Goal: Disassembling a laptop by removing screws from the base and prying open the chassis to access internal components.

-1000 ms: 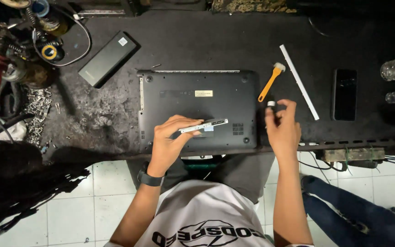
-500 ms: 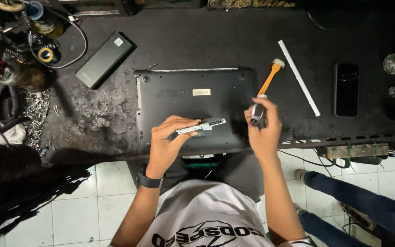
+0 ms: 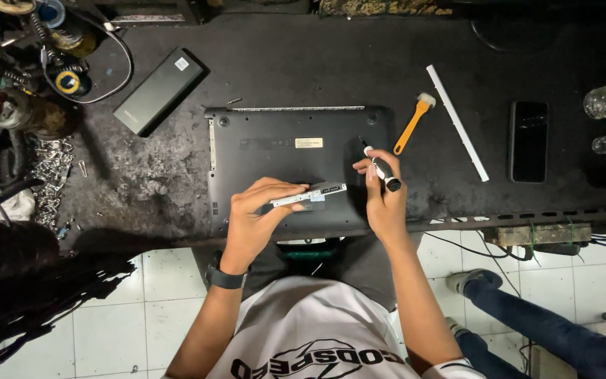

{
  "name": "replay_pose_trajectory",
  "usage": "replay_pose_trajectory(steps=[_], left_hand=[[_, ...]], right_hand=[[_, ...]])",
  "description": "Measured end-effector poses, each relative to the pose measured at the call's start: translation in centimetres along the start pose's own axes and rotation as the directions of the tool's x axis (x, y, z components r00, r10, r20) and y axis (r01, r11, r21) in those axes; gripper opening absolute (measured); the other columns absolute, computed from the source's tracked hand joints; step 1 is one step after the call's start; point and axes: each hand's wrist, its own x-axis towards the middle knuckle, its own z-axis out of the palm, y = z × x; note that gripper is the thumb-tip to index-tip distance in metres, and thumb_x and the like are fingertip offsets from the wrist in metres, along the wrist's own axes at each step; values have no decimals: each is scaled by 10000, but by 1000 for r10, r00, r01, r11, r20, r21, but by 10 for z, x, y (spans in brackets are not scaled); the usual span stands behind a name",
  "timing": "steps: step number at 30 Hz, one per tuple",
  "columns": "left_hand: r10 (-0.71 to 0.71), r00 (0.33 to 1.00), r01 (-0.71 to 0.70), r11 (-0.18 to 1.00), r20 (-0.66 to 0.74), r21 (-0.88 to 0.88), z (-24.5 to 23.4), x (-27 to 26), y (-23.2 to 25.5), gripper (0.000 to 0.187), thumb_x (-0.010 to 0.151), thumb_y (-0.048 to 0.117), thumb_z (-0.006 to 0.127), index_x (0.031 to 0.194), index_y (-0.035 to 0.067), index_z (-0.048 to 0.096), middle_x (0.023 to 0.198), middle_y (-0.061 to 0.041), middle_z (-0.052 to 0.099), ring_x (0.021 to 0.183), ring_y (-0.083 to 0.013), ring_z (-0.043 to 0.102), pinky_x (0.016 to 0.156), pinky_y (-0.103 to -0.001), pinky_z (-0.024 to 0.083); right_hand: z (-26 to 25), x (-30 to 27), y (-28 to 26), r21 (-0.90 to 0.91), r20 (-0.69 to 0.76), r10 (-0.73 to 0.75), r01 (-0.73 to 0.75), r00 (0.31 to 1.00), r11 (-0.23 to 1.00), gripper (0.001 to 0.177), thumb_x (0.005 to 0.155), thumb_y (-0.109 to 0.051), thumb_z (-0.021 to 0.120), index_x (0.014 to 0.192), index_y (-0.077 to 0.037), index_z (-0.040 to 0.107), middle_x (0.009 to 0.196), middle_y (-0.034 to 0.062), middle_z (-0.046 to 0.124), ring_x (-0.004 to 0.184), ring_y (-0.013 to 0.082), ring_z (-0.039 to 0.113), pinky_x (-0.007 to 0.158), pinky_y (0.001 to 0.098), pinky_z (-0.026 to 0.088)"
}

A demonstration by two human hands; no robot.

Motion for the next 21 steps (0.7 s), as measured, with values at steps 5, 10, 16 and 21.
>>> replay_pose_trajectory(steps=[5, 10, 16, 21], left_hand=[[-23, 1000, 23, 1000, -1, -5, 0, 3, 6, 221, 798, -2, 822, 1013, 40, 794, 939, -124, 802, 888, -289, 746, 798, -413, 586], [-18, 1000, 18, 1000, -6, -7, -1, 5, 12, 265, 769, 19, 847, 1026, 25, 784, 953, -140, 799, 885, -309, 748, 773, -424, 594], [1, 999, -2, 1000, -34, -14, 2, 6, 18, 357, 771, 100, 861, 1107, 37, 759, 995, -127, 790, 930, -298, 742, 839, -431, 595], [-19, 999, 18, 1000, -40, -25, 2, 4, 22, 454, 836, 343, 794, 1177, 53, 717, 1063, -114, 765, 1016, -274, 719, 935, -455, 562]], right_hand=[[-1, -2, 0, 30, -33, 13, -12, 999, 999, 261, 1132, -195, 416, 1295, -31, 536, 1018, 144, 717, 961, 227, 680, 962, 413, 514], [-4, -10, -22, 243, -67, 12, 5, 998, 970, 354, 1131, -323, 357, 1317, -44, 471, 1015, 161, 716, 1007, 209, 652, 989, 361, 480], [16, -21, -44, 822, -10, -5, 12, 1000, 569, 403, 1114, -343, 327, 1373, -47, 417, 1014, 258, 685, 1111, 286, 660, 1160, 433, 434], [22, -20, -39, 822, 56, -12, -39, 998, 567, 410, 1106, -308, 285, 1393, -27, 370, 1007, 285, 650, 1086, 279, 643, 1207, 456, 403]])
